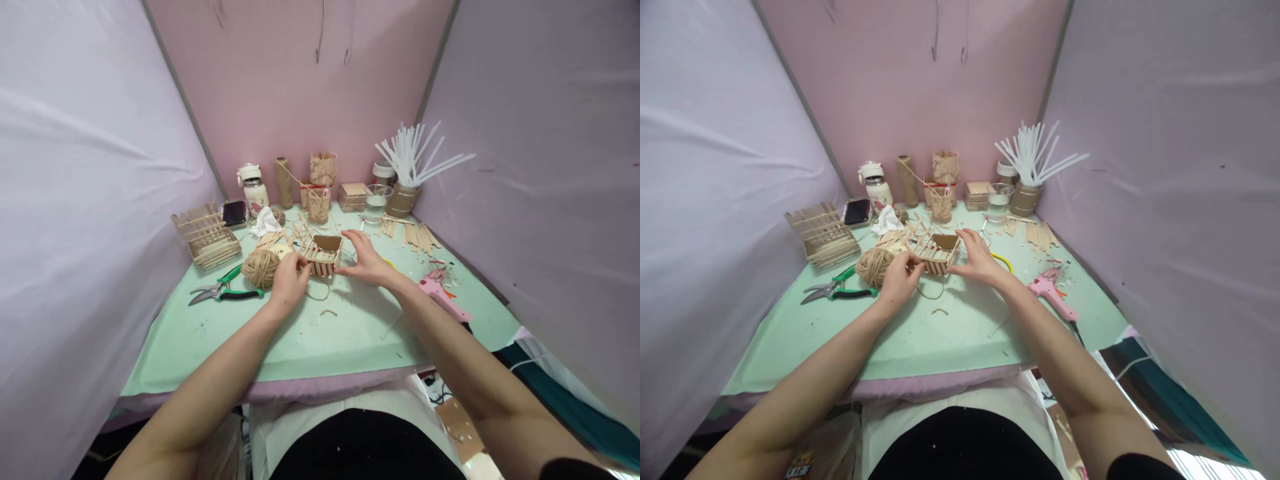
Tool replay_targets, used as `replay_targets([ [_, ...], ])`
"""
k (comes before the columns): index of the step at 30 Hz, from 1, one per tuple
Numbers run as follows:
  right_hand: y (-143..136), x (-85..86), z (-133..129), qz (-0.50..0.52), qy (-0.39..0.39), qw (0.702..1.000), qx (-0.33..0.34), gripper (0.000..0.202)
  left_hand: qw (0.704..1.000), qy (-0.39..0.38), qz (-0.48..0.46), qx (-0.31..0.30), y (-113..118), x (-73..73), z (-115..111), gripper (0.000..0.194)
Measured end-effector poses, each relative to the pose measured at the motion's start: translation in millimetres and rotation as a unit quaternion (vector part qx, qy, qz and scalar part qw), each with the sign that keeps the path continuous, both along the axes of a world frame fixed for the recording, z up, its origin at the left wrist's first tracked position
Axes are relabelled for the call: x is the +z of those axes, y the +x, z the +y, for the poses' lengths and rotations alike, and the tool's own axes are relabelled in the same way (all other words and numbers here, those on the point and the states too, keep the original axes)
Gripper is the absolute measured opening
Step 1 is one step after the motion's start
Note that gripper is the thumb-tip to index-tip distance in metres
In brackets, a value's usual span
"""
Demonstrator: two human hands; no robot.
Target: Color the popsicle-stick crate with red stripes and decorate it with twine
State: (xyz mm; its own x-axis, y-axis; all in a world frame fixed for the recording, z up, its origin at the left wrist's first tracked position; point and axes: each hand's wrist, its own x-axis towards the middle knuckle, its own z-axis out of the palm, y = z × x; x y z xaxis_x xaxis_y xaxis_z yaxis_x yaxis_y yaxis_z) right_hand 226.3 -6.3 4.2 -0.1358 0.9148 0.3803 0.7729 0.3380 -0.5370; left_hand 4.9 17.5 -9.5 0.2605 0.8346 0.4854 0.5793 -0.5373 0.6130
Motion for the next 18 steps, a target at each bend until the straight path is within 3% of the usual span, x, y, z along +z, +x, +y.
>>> replay_targets([
  [3, 7, -4.9, 12, -0.015, -0.063, 0.997, 0.047, 0.112, 0.990, -0.117, -0.018, 0.075, -2, -7.2, 2, 0.020],
  [7, 4, -11.5, 18, -0.023, -0.043, 0.998, 0.048, 0.110, 0.977, -0.182, -0.079, 0.084, 2, -15.1, 5, 0.042],
  [12, -3, -18.2, 15, -0.027, -0.002, 1.000, -0.010, 0.092, 0.955, -0.225, -0.193, -0.013, 7, -19.4, 7, 0.078],
  [18, -20, -13.4, -4, -0.004, 0.058, 0.994, -0.087, 0.067, 0.926, -0.229, -0.267, -0.136, 5, -13.0, 6, 0.123],
])
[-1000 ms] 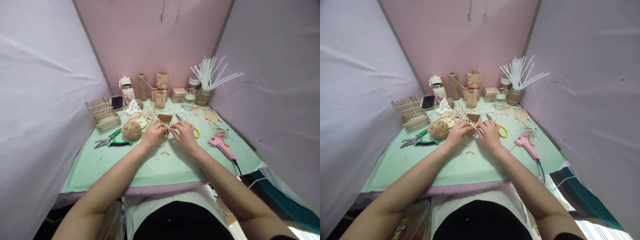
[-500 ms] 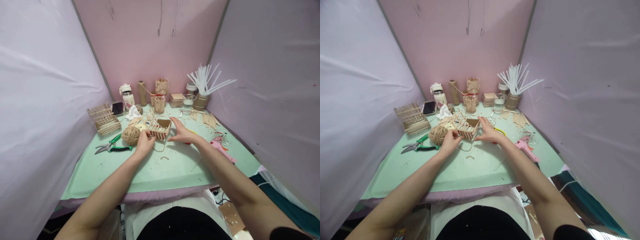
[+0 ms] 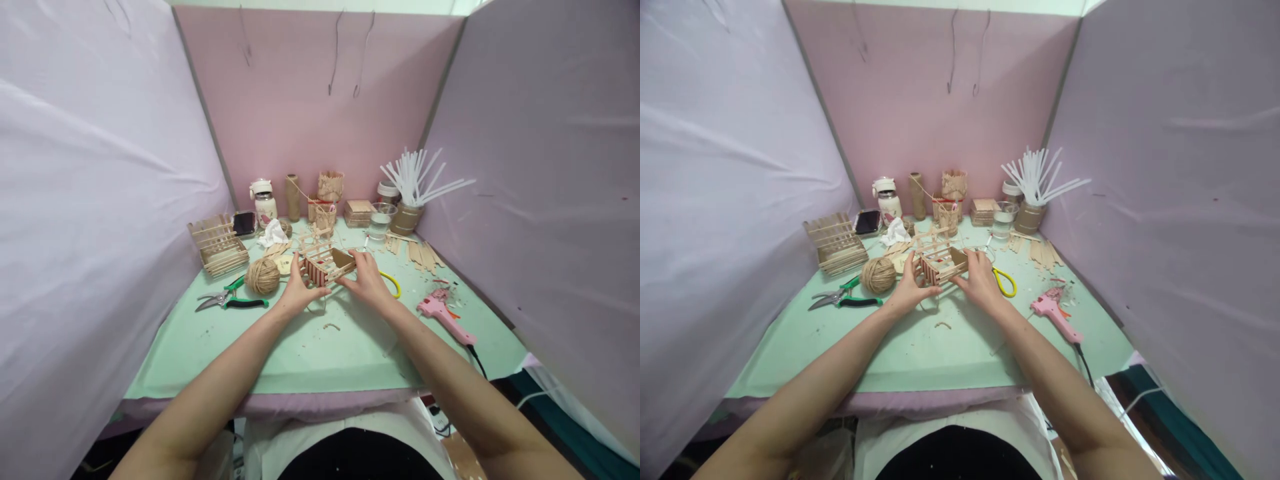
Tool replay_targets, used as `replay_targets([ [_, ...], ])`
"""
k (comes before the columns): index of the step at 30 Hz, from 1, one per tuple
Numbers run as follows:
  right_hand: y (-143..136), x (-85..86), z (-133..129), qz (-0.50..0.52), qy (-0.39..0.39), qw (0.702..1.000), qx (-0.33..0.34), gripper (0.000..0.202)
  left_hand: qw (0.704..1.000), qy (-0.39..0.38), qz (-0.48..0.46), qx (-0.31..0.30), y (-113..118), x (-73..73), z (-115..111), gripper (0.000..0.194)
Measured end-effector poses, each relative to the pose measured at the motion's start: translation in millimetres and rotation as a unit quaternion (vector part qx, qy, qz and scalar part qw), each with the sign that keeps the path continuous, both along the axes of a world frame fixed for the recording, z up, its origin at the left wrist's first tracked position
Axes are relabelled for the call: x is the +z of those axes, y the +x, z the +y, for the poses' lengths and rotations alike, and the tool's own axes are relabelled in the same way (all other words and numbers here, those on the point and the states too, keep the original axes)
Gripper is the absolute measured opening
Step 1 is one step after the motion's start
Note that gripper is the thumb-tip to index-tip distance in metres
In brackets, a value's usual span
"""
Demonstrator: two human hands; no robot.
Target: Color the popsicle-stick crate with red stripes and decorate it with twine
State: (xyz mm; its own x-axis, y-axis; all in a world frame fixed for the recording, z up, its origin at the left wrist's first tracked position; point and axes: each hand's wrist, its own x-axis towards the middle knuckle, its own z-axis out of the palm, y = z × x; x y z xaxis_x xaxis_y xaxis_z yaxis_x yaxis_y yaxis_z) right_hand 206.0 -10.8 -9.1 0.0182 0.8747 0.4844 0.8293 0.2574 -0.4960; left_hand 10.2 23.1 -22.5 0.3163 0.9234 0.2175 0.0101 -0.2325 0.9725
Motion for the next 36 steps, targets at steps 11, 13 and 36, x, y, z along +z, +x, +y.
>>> replay_targets([
  [11, -3, 42.4, -68, -0.050, 0.097, 0.993, 0.043, 0.076, 0.992, 0.118, -0.029, -0.040, -6, 20.6, -19, 0.129],
  [13, -3, 58.1, -76, -0.055, 0.116, 0.990, 0.051, 0.054, 0.990, 0.130, -0.020, -0.046, -5, 22.2, -21, 0.127],
  [36, -26, 81.5, -39, -0.210, 0.053, 0.958, 0.189, 0.042, 0.986, 0.155, 0.026, -0.058, -2, 18.1, -23, 0.112],
])
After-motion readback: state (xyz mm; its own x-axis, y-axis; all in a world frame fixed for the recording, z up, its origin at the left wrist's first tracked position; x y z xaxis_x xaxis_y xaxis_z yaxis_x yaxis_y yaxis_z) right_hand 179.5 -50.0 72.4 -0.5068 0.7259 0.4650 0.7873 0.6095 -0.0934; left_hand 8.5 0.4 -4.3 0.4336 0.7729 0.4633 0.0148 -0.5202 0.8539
